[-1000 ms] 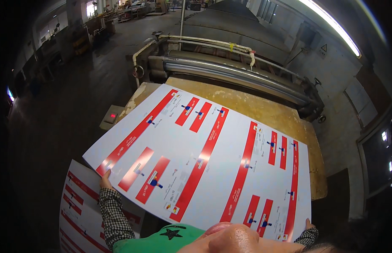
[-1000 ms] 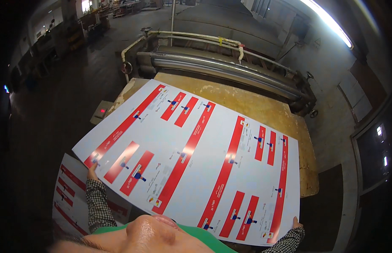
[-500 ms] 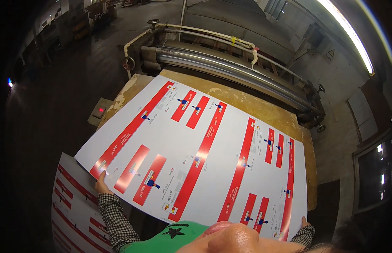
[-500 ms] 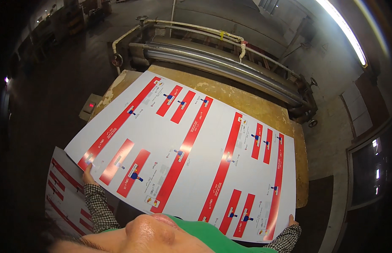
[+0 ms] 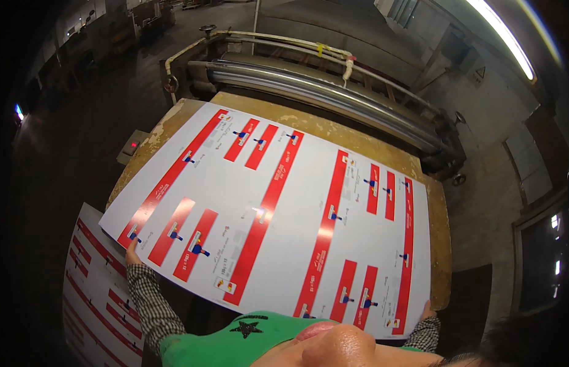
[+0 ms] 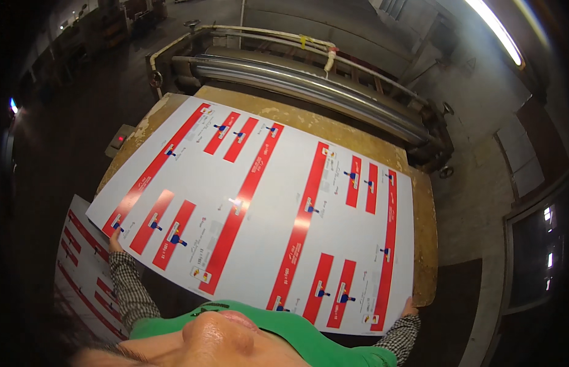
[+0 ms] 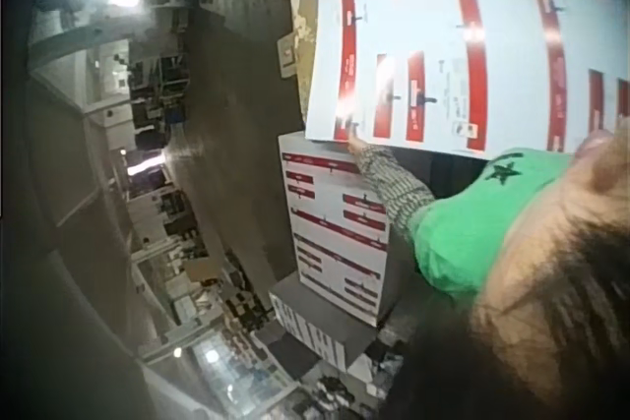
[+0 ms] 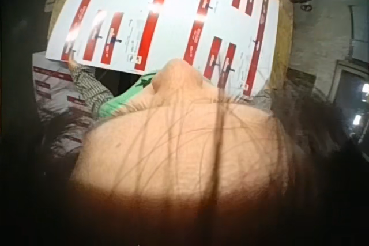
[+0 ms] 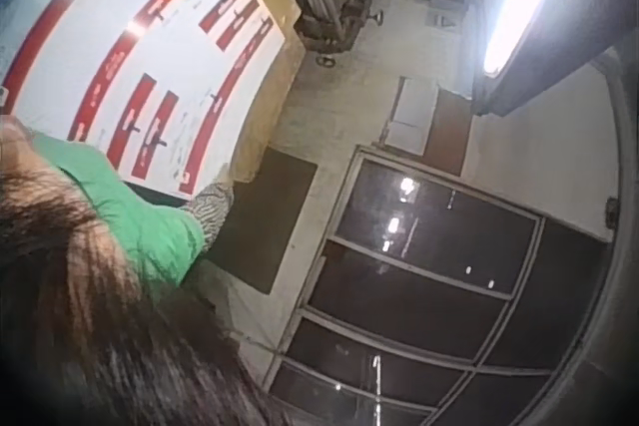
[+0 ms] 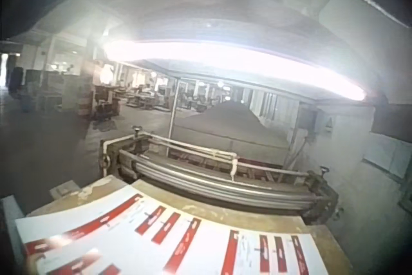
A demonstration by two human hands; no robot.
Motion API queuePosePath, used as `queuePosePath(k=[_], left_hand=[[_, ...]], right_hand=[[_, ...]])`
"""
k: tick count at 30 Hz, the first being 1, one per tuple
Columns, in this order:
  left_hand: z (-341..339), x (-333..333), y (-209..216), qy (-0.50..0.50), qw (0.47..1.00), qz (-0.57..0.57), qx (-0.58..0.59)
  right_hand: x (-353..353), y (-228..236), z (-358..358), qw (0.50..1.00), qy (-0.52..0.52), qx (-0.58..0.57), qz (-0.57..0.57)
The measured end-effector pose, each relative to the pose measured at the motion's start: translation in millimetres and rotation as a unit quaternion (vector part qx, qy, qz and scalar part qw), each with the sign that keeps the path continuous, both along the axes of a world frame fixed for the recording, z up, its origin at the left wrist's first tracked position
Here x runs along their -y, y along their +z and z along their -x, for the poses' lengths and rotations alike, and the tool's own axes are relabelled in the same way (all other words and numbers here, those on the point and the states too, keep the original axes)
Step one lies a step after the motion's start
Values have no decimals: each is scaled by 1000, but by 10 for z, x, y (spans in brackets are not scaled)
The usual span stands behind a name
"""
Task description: The person places large white sheets with red printed graphics onto a wooden board. They then use a squeegee tool to smooth the surface of the sheets, ensuring they adhere flatly to the board. The person repeats this process for multiple sheets, stacking them as they finish.
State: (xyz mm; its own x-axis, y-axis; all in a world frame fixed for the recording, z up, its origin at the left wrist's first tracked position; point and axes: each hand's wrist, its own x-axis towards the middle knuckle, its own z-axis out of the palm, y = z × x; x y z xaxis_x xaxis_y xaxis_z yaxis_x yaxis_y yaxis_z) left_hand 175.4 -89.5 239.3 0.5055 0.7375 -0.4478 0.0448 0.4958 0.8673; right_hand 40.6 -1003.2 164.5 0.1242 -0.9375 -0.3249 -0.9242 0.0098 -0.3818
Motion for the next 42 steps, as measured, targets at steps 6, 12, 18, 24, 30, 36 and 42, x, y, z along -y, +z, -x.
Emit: queuePosePath(k=[6, 12, 18, 24, 30, 36, 42], left_hand=[[118, -412, -499, -55, 988, -104, -98], [385, -567, -723, -88, 996, 19, 3], [425, 61, -503, -55, 997, 53, -9], [429, -126, -552, -63, 989, 131, -34], [379, -134, -428, -53, 990, 127, -27], [534, -178, -529, -81, 988, 130, -21], [453, -187, -616, -87, 990, 93, -65]], right_hand=[[-712, -367, 1306, 980, -182, 8, 86], [-961, -419, 979, 985, -153, 75, 14], [-1130, -367, 615, 986, -133, 104, 12], [-1265, -231, 477, 988, -122, 98, 13], [-1228, -46, 487, 989, -117, 93, -7], [-1066, 77, 507, 990, -89, 110, -13], [-886, 40, 581, 986, -63, 152, -28]])
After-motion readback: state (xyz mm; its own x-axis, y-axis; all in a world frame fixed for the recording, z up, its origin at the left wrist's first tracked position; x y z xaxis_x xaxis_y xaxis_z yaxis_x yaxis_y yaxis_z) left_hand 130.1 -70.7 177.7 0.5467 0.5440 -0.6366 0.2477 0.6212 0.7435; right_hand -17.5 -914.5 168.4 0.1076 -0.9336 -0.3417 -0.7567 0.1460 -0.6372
